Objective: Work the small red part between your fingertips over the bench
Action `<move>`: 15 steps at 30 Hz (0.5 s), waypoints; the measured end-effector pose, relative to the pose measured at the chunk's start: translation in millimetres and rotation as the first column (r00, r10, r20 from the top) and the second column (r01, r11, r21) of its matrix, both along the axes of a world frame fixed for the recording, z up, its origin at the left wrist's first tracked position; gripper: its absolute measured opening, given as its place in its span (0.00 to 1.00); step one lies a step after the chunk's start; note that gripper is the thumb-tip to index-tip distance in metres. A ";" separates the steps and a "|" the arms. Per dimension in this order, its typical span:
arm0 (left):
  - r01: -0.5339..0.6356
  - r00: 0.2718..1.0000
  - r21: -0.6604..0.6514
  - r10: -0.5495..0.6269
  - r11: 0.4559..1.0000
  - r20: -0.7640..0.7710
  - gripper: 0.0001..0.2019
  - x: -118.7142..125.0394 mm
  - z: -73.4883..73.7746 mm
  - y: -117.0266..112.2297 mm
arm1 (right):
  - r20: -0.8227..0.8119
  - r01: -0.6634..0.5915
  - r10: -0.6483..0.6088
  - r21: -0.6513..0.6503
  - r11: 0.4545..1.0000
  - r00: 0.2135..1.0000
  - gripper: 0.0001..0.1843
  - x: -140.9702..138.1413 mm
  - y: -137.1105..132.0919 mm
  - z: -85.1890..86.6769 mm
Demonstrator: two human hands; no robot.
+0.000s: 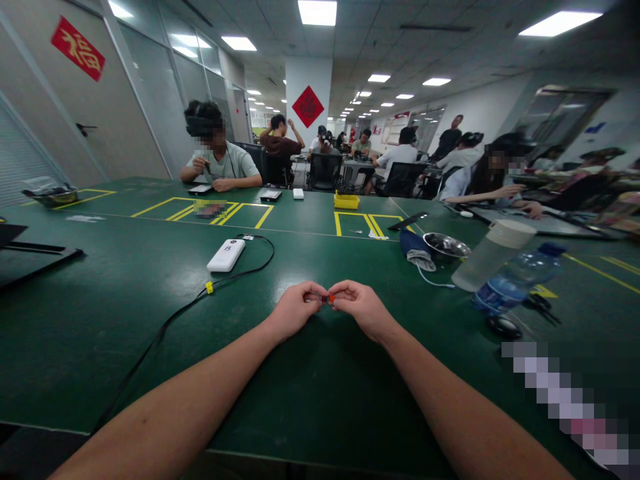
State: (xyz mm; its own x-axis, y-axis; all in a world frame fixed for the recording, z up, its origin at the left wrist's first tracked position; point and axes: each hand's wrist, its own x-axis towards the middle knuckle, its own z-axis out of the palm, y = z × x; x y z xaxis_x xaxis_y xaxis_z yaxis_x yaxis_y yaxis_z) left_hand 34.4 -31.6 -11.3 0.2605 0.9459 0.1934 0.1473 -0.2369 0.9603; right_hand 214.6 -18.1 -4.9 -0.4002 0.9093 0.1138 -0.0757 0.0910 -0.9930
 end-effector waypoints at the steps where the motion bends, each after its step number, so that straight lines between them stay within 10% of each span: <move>1: 0.002 1.000 -0.001 -0.002 1.000 0.000 0.12 0.0 -0.1 0.1 | -0.003 0.001 -0.001 0.002 1.000 1.000 0.14 -0.1 0.2 -0.3; 15: -0.009 0.999 -0.167 0.002 0.986 -0.040 0.11 2.5 -2.0 -2.6 | 0.181 0.051 -0.049 -0.007 0.999 0.982 0.08 0.3 5.4 -9.7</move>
